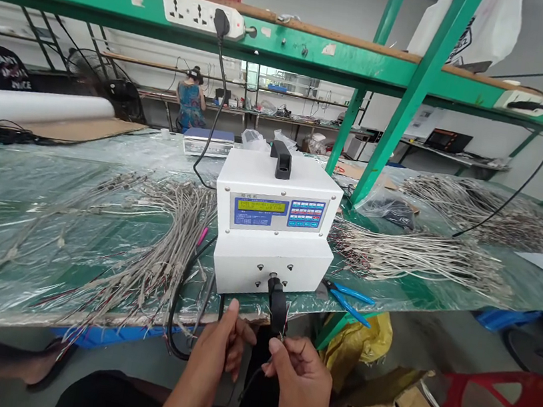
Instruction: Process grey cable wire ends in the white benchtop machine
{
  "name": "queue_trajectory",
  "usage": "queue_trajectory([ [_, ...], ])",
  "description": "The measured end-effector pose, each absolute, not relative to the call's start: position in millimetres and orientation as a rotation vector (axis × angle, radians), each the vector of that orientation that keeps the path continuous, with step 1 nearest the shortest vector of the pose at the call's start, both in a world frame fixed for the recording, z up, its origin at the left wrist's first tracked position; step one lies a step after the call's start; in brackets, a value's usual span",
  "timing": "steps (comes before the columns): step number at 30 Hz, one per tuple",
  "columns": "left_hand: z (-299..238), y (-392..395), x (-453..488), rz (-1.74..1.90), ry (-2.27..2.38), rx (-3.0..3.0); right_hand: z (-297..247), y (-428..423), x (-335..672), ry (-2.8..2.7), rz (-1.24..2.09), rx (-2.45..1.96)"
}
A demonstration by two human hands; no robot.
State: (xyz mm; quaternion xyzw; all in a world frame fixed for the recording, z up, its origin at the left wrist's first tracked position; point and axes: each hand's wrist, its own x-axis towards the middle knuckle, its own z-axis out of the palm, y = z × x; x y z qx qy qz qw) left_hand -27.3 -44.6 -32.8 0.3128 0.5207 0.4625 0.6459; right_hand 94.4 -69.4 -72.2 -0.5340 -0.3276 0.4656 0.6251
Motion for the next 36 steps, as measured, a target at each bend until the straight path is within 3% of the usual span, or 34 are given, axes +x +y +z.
queue_trajectory([
  [18, -59.6, -103.3, 0.2, 1.021, 1.110, 0.698, -69.4, -125.3, 114.3, -0.658, 1.071, -1.201],
  [26, -24.9, -114.0, 16.3, 0.982, 0.912, 0.814, -62.1, -145.9, 119.6, -0.505, 1.226, -1.005],
  [36, -21.5, -107.7, 6.5, 0.953, 1.070, 0.976, -86.7, -140.2, 120.1, -0.904, 0.861, -1.121],
])
